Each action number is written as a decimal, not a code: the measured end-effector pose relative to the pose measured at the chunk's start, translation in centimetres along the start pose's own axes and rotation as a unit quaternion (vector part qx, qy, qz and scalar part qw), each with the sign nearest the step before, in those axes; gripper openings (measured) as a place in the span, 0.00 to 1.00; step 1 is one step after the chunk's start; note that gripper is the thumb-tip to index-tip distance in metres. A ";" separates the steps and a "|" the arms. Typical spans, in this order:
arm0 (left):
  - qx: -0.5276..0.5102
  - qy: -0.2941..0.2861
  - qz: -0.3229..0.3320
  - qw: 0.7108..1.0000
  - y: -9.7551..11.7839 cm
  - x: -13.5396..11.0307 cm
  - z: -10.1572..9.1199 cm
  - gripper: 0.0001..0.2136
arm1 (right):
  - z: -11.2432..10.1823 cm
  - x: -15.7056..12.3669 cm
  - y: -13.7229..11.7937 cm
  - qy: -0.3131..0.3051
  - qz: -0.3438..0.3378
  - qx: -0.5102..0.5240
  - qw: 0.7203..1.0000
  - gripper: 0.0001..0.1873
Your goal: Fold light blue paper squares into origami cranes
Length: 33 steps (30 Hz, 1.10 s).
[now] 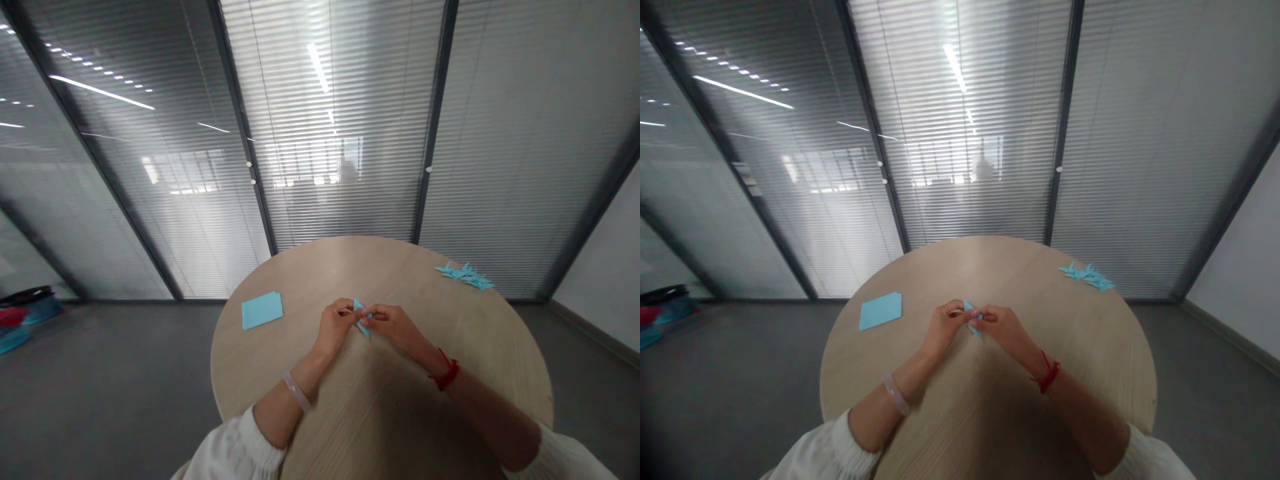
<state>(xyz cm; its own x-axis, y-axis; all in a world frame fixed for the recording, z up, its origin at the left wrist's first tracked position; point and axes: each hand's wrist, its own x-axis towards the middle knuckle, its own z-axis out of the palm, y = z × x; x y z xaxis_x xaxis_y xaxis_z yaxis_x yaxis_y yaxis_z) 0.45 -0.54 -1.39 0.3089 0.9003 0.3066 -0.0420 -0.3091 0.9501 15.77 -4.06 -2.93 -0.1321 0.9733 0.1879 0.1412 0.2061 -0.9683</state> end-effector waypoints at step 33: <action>-0.149 0.080 -0.079 0.982 0.7 -0.4 0.0 0.22 | -0.6 -0.2 -1.0 0.019 0.024 -0.051 0.998 0.18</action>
<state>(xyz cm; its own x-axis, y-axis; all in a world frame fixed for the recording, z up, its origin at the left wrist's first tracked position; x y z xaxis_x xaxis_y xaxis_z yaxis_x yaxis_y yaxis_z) 0.34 -1.10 -0.82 0.1810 0.9739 0.1370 -0.2894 -0.0804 0.9538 16.23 -4.42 -1.94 -0.0865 0.9851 0.1487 0.2462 0.1658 -0.9549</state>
